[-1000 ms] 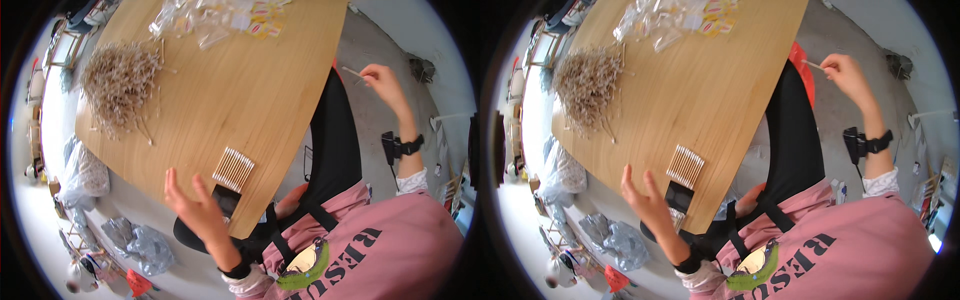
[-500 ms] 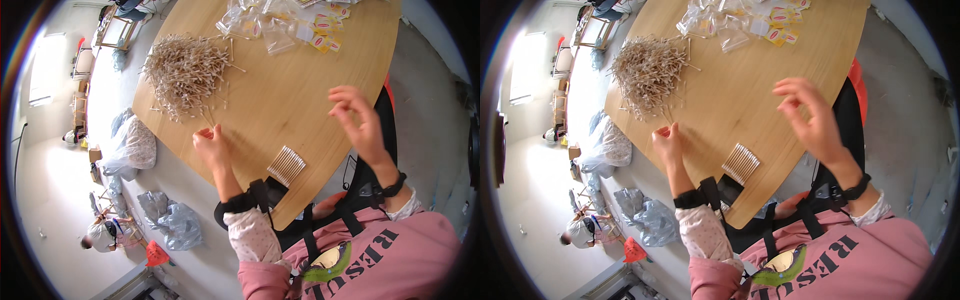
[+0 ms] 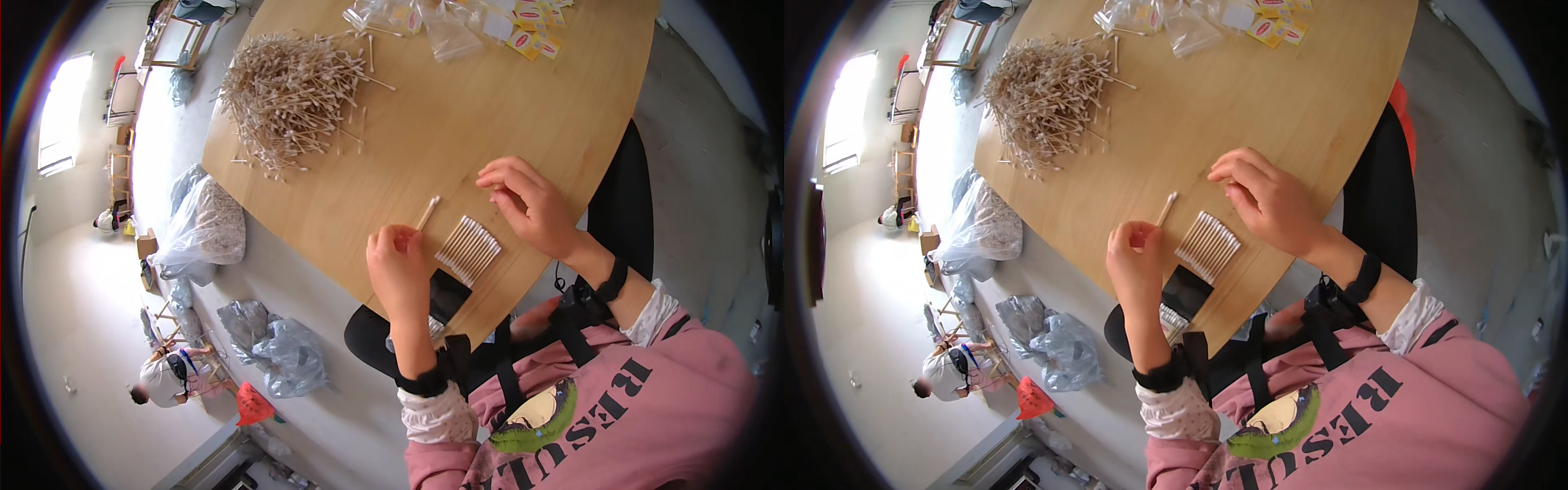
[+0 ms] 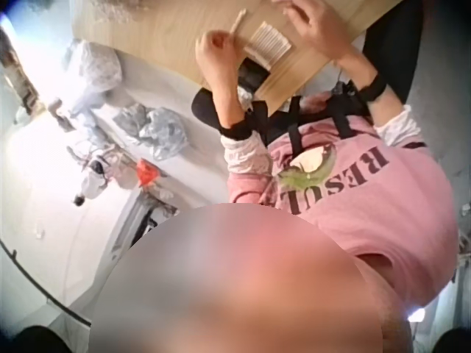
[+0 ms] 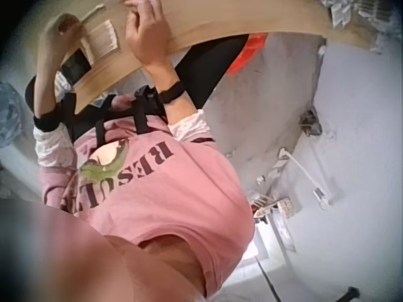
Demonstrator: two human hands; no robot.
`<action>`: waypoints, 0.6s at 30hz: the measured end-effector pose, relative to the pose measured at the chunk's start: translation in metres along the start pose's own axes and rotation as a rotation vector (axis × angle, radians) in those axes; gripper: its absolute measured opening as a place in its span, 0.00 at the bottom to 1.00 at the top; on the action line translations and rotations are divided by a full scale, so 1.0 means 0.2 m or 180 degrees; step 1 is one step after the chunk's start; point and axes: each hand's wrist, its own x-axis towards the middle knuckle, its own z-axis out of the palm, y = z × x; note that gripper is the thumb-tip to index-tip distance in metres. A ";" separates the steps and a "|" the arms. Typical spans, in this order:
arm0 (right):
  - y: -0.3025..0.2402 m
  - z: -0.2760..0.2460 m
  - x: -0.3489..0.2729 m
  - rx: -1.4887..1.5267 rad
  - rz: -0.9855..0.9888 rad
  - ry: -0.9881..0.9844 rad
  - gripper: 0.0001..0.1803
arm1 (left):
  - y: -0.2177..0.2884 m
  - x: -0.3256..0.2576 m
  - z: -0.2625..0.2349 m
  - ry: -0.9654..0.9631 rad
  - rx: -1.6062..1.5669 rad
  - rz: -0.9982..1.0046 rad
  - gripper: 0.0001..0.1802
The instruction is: Organizing and packing cotton swabs into small plastic bags.
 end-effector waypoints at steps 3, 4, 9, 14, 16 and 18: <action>-0.02 0.00 0.00 0.0235 0.0110 0.0015 0.10 | 0.00 -0.12 0.01 -0.0088 0.0031 0.0109 0.04; -0.02 0.00 0.00 0.0216 0.0122 -0.0003 0.10 | -0.01 -0.15 0.01 -0.0065 -0.0007 0.0208 0.04; -0.05 0.07 0.00 0.1671 0.0312 -0.0175 0.16 | 0.04 -0.33 0.17 0.0945 -0.2296 -0.0131 0.29; -0.11 0.15 -0.01 0.1902 0.0532 -0.0774 0.30 | 0.07 -0.35 0.35 0.1102 -0.3793 0.0060 0.34; -0.10 0.15 -0.02 0.1871 0.0591 -0.0947 0.37 | 0.10 -0.36 0.35 0.1082 -0.3806 0.0144 0.35; -0.05 0.13 -0.01 0.1854 0.0405 -0.0763 0.40 | 0.10 -0.36 0.34 0.1177 -0.3820 0.0158 0.36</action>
